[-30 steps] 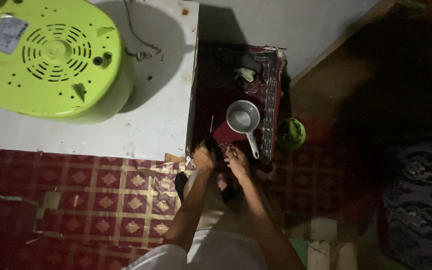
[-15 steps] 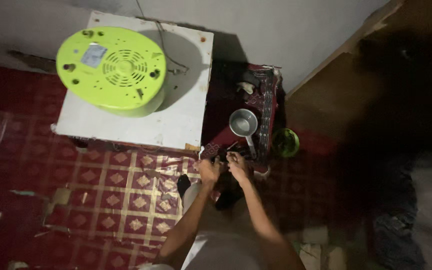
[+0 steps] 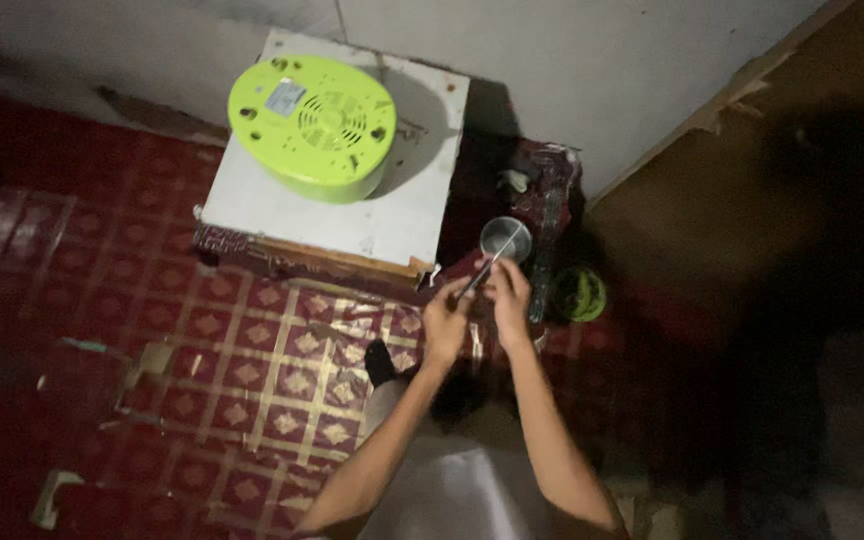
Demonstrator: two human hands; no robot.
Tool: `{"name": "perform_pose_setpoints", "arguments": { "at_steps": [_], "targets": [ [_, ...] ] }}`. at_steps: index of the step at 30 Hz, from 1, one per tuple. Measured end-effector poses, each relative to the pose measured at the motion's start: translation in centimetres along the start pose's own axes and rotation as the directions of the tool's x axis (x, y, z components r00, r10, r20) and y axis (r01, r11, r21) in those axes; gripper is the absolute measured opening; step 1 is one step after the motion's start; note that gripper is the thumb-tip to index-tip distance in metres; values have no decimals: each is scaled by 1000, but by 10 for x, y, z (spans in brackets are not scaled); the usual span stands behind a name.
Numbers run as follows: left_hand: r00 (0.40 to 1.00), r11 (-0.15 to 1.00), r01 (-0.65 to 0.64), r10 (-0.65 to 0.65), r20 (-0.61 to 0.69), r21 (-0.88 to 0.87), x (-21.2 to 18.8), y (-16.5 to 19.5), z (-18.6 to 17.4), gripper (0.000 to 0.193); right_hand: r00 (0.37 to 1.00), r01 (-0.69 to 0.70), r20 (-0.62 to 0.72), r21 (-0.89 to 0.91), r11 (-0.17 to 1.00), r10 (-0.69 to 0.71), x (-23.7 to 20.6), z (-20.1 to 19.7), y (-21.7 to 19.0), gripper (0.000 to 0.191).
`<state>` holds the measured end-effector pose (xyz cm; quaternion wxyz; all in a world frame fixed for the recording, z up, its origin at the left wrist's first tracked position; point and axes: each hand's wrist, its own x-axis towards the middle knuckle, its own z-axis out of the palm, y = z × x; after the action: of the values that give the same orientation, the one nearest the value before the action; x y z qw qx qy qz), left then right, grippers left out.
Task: The person removes the lid from a blender jar, lifts the jar off the motor base, and flips the base over. They then use a screwdriver to unscrew the screws on the underside of the base, working on the screws one at a time.
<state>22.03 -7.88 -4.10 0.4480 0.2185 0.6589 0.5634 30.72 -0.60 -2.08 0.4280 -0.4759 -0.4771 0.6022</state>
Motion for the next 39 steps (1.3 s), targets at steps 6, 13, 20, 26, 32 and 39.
{"name": "perform_pose_setpoints", "arguments": {
  "at_steps": [6, 13, 20, 26, 32, 39],
  "targets": [
    [926, 925, -377, 378, 2, -49, -3, 47, 2, 25, 974, 213, 92, -31, 977, -209, 1, 6, -59, 26],
    [891, 901, -392, 423, 166, -187, 2, 137, -20, 34, 930, 197, 293, 106, 975, -220, -15, 0, -106, 26],
    [804, 910, -303, 403, 436, -282, 16, 197, -49, 27, 941, 213, 255, 61, 975, -221, -28, 19, -125, 28],
    [778, 893, -317, 438, 451, -319, 19, 207, -68, 12, 923, 350, 192, -53, 935, -335, -42, 28, -138, 27],
    [782, 894, -344, 442, 439, -287, 11, 215, -78, 12, 915, 392, 145, -101, 915, -376, -54, 36, -151, 25],
    [799, 873, -371, 473, 371, -315, -3, 217, -80, 8, 894, 447, 72, -142, 883, -441, -67, 45, -156, 27]
  ]
}}
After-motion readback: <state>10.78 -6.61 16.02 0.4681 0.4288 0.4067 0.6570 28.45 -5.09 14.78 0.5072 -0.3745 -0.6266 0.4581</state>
